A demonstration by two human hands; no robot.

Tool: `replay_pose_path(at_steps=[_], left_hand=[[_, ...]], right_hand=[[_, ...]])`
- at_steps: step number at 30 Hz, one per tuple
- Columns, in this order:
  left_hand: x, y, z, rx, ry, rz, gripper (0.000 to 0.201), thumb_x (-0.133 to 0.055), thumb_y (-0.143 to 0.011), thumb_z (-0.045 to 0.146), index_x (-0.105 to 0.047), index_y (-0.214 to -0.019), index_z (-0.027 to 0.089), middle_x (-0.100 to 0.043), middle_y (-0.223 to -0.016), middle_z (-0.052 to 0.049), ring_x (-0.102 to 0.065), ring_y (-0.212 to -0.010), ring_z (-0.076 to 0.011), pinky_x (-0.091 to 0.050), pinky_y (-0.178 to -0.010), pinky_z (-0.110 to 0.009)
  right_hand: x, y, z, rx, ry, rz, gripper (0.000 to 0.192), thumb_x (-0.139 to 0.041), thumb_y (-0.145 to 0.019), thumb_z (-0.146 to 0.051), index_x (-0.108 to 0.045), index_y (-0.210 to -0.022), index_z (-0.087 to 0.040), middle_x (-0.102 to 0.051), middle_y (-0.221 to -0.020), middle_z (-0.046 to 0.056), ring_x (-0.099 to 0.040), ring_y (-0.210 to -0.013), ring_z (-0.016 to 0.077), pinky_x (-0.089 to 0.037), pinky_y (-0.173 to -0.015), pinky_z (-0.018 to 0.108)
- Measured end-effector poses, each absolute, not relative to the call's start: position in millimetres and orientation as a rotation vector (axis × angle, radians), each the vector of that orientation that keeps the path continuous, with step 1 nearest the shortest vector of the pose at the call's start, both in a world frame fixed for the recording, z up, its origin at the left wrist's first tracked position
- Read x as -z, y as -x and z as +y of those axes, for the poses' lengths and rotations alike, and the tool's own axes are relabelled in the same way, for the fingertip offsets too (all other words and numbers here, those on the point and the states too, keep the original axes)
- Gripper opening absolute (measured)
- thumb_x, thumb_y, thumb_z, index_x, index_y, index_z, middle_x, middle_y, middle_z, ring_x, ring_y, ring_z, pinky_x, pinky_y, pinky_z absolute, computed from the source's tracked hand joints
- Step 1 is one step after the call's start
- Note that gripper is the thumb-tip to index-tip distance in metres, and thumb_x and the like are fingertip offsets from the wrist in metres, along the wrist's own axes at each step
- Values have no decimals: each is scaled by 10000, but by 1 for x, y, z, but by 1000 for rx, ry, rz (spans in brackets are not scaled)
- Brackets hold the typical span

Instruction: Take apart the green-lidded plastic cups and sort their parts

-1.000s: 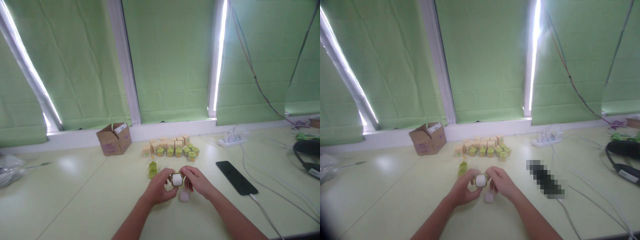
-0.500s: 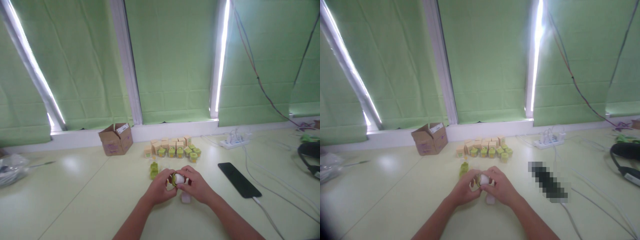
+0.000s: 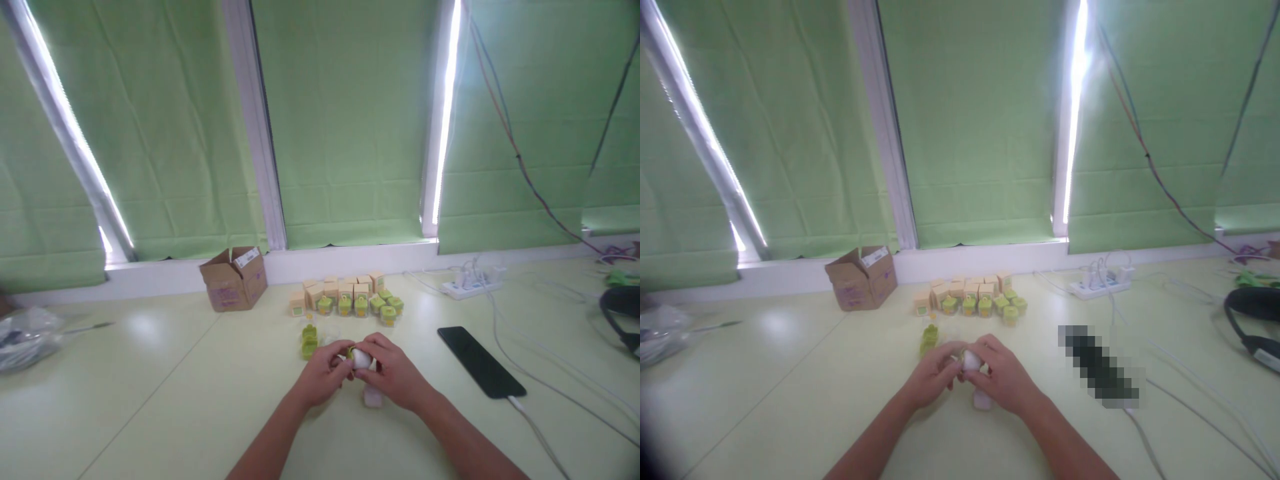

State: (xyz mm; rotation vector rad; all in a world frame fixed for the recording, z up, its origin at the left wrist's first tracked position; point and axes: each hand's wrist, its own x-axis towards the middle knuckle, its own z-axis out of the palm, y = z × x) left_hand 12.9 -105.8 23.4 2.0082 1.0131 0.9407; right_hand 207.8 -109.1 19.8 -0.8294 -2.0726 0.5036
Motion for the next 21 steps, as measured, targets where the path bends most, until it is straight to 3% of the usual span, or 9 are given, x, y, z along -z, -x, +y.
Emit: replay_pose_path(at_steps=[8, 14, 21], left_hand=[[-24, -16, -104, -967, -1952, 1033, 319, -528, -794, 200, -588, -1099, 126, -628, -747, -26, -545, -511, -79, -479, -475, -192], [-17, -14, -101, -969, -1938, 1024, 319, -561, -784, 238, -590, -1081, 124, -647, -826, -53, -597, -570, -108, -517, -509, -220], [-15, -15, -101, -924, -1972, 1068, 308, -480, -803, 197, -591, -1084, 137, -639, -763, -21, -594, -542, -98, -499, -493, -200]], right_hand=[[-15, -207, -107, -313, 862, -2147, 417, -652, -765, -311, -540, -1161, -243, -527, -1022, 51, -544, -877, 174, -479, -778, 300], [-12, -206, -106, -192, 890, -2222, 395, -610, -805, -330, -530, -1177, -228, -534, -1018, 58, -552, -879, 175, -481, -787, 297], [-12, -205, -107, -167, 937, -2256, 353, -616, -798, -302, -561, -1141, -242, -535, -980, 41, -562, -838, 158, -479, -757, 272]])
